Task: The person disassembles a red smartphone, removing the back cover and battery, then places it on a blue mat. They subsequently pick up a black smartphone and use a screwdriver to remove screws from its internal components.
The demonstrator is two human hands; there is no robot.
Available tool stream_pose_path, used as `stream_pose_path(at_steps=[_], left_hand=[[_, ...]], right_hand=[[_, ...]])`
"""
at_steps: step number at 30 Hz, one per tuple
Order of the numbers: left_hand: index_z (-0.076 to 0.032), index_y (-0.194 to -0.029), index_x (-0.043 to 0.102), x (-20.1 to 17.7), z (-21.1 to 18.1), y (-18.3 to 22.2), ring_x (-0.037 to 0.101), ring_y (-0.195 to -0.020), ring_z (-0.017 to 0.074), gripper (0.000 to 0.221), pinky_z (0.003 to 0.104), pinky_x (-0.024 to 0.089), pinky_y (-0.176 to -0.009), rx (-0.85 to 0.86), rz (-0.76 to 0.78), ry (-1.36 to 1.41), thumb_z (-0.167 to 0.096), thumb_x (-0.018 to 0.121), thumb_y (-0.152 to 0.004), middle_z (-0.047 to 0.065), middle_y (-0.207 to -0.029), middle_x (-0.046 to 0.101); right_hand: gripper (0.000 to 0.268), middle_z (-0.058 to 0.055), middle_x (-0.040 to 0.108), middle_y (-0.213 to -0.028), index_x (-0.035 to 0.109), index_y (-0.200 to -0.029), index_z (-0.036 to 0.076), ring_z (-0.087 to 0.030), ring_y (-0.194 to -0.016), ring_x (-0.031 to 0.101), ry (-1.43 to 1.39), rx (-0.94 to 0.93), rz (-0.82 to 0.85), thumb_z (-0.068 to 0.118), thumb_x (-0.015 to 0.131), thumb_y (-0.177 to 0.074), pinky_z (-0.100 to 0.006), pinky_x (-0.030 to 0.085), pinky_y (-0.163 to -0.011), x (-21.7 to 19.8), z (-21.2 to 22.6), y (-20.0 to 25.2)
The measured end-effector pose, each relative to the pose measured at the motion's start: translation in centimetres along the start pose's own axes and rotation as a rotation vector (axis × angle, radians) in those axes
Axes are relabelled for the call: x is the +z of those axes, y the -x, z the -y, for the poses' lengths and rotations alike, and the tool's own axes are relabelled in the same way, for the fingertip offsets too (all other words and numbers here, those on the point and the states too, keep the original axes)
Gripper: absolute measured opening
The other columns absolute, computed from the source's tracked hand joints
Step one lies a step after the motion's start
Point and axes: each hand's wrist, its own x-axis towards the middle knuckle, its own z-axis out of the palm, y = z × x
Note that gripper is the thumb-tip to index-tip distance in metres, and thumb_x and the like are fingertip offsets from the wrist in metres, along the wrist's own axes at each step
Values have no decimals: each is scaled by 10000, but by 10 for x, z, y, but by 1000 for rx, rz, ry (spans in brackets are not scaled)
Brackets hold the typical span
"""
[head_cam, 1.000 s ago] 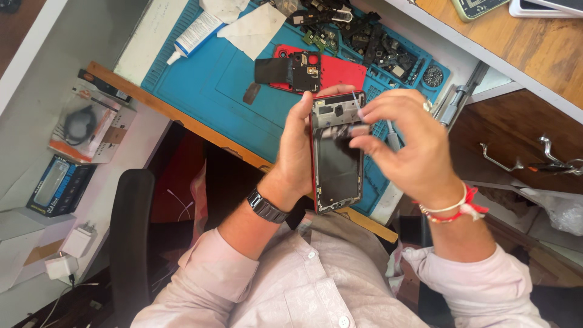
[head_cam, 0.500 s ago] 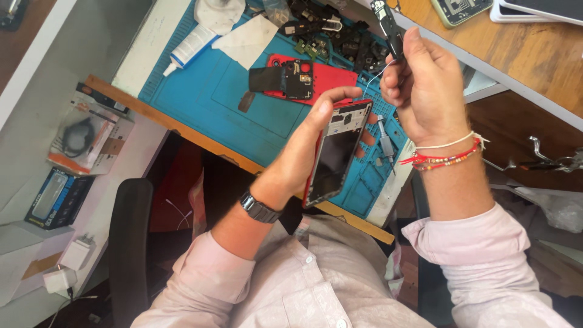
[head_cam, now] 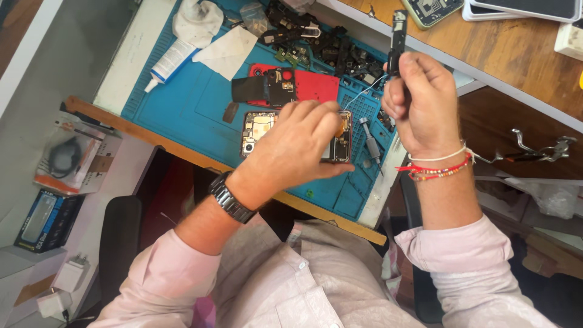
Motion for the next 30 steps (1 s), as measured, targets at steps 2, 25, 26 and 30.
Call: stream_pose_path(at_steps=[2, 25, 26, 30], left_hand=[[-28, -1176, 576, 7, 0, 6, 552, -1171, 358, 714, 513, 442, -1035, 63, -17, -67, -490, 874, -721, 180, -1273, 602], [-38, -1156, 574, 41, 0, 33, 545, -1275, 367, 695, 515, 428, -1105, -74, 154, -132, -394, 874, -639, 177, -1310, 605], [-37, -1157, 572, 41, 2, 33, 546, -1290, 365, 688, 507, 425, -1127, -76, 135, -135, -379, 870, -640, 176, -1313, 605], [-9, -1158, 587, 37, 9, 40, 549, -1258, 380, 579, 519, 414, -1111, -191, 1, -29, -315, 860, -750, 181, -1262, 630]], right_hand=[[161, -26, 506, -668, 627, -1076, 6, -127, -553, 442, 32, -2, -14, 154, 590, -1130, -273, 349, -529, -2, -4, 6], [154, -140, 718, -926, 625, -1177, 32, -214, -682, 697, 96, 140, 11, 42, 549, -1044, -317, 547, -586, -17, -45, 53], [148, -144, 718, -944, 624, -1180, 24, -219, -703, 703, 128, 130, 11, 43, 549, -1054, -318, 550, -595, -16, -45, 53], [141, -159, 716, -995, 616, -1192, 5, -240, -768, 715, 182, 120, 12, 31, 530, -1083, -328, 562, -633, -17, -43, 52]])
